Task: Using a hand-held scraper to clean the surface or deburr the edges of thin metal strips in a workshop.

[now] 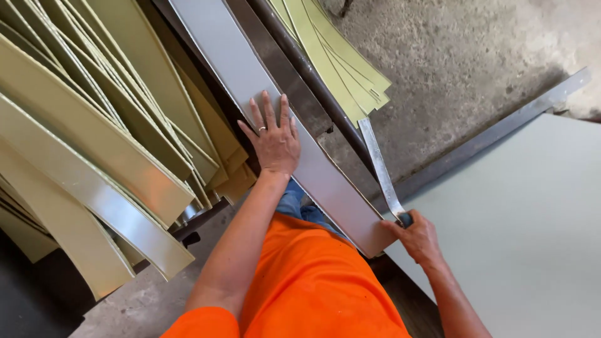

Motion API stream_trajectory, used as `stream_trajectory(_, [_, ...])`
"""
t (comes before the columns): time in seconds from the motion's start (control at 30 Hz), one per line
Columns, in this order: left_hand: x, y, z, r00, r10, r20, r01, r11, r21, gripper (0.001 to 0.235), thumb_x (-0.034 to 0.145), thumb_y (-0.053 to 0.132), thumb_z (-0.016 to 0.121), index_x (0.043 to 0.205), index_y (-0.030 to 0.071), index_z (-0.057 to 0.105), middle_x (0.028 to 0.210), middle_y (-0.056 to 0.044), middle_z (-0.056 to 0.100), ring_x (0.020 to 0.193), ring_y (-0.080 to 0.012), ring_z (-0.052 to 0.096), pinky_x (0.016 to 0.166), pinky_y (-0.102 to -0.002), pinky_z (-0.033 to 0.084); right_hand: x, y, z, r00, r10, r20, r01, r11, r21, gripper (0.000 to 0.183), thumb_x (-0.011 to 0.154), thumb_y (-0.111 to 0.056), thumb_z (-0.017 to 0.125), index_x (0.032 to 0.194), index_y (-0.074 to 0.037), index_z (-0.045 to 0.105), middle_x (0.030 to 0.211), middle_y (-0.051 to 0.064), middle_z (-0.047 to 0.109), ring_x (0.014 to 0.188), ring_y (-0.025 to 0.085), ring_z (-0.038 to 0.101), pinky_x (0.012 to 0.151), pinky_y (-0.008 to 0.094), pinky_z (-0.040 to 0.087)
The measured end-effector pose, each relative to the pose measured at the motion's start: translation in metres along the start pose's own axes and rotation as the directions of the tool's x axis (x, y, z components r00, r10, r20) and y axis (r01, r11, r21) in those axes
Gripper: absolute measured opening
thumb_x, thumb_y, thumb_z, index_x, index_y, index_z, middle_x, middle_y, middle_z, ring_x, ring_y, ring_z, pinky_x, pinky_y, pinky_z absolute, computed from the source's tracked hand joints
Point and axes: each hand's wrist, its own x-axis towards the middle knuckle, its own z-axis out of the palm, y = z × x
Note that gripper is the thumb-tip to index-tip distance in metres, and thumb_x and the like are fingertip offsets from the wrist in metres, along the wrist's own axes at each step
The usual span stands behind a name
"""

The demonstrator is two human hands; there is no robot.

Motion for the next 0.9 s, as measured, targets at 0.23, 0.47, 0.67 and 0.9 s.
stream_trajectory(0.23, [-0.009, -0.004, -0.005, 1.000, -0.004, 0.029, 0.005, 1.000, -0.020, 0.061, 0.109, 0.036, 0.047, 0.166, 0.023, 0.031, 0.173, -0.013, 0.013, 0.159, -0.0400, 0.009, 0.120, -0.074, 0.012, -0.024, -0.055, -0.068, 0.982, 0.160, 0.100, -0.184, 0.930, 0.318, 0.045, 0.092, -0.045, 0.069, 0.086, -0.001, 0.066, 0.060, 0.009, 0.057, 0.046, 0.021, 0.053, 0.038, 0.041, 0.040])
stream_trajectory(0.47, [-0.014, -0.004, 0.002, 1.000, 0.001, -0.007, -0.002, 0.996, -0.084, 0.061, 0.108, 0.032, 0.049, 0.165, 0.020, 0.033, 0.173, -0.016, 0.013, 0.159, -0.0419, 0.009, 0.123, -0.071, 0.013, -0.030, -0.127, -0.068, 0.874, 0.209, 0.438, -0.244, 0.970, 0.024, 0.041, 0.099, -0.049, 0.060, 0.102, -0.008, 0.063, 0.051, 0.008, 0.048, 0.035, 0.020, 0.046, 0.033, 0.040, 0.036])
stream_trajectory(0.67, [-0.016, -0.002, -0.003, 1.000, -0.003, 0.002, 0.004, 0.990, -0.140, 0.061, 0.107, 0.031, 0.050, 0.164, 0.018, 0.035, 0.172, -0.018, 0.016, 0.159, -0.0438, 0.011, 0.125, -0.069, 0.013, 0.010, -0.048, -0.038, 0.961, -0.141, 0.238, -0.042, 0.777, 0.628, 0.048, 0.104, -0.050, 0.060, 0.095, -0.003, 0.058, 0.054, 0.002, 0.047, 0.039, 0.013, 0.043, 0.035, 0.033, 0.034])
stream_trajectory(0.9, [-0.008, 0.004, -0.001, 0.999, -0.031, -0.015, 0.028, 0.988, -0.155, 0.060, 0.105, 0.032, 0.053, 0.161, 0.018, 0.037, 0.170, -0.018, 0.018, 0.157, -0.0455, 0.013, 0.122, -0.073, 0.011, 0.002, -0.066, -0.017, 0.922, -0.104, 0.373, 0.053, 0.988, 0.144, 0.047, 0.096, -0.046, 0.066, 0.082, -0.001, 0.063, 0.049, 0.004, 0.051, 0.034, 0.014, 0.048, 0.031, 0.033, 0.037])
